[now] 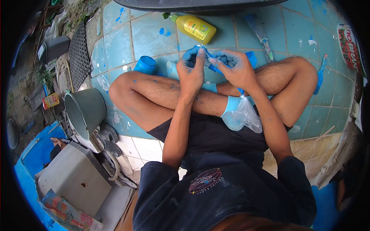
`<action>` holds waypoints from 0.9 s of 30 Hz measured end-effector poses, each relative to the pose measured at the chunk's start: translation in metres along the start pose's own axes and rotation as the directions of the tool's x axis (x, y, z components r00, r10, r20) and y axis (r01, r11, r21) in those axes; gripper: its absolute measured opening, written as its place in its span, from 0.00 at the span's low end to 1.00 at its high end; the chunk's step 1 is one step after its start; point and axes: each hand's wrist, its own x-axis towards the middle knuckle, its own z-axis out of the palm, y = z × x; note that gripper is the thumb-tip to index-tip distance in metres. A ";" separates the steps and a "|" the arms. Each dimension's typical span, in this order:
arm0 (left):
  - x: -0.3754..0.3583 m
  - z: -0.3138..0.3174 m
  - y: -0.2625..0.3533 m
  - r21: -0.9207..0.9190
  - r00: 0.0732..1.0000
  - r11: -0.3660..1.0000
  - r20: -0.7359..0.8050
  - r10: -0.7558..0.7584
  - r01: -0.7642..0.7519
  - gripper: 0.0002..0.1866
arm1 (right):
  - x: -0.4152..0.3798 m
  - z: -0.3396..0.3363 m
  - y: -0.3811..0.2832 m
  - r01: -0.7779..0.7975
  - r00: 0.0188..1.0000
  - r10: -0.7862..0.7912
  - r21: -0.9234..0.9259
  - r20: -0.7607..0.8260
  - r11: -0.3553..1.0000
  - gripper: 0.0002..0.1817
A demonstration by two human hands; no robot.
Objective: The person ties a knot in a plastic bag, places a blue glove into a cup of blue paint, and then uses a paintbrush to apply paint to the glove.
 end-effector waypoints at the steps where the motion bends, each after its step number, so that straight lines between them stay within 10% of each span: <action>1: 0.000 -0.001 0.000 0.000 1.000 1.000 -0.001 -0.001 0.001 0.14 | 0.000 0.000 -0.001 -0.022 1.000 0.022 -0.009 -0.006 1.000 0.11; 18: -0.001 -0.003 -0.001 -0.541 0.956 0.800 0.023 -0.294 0.259 0.10 | -0.004 0.013 -0.003 0.015 0.997 -0.009 -0.075 0.072 0.997 0.11; 27: 0.007 -0.009 0.000 -0.311 0.973 0.923 0.126 -0.195 0.225 0.12 | -0.008 0.006 0.000 -0.111 0.989 0.108 0.025 0.099 0.994 0.11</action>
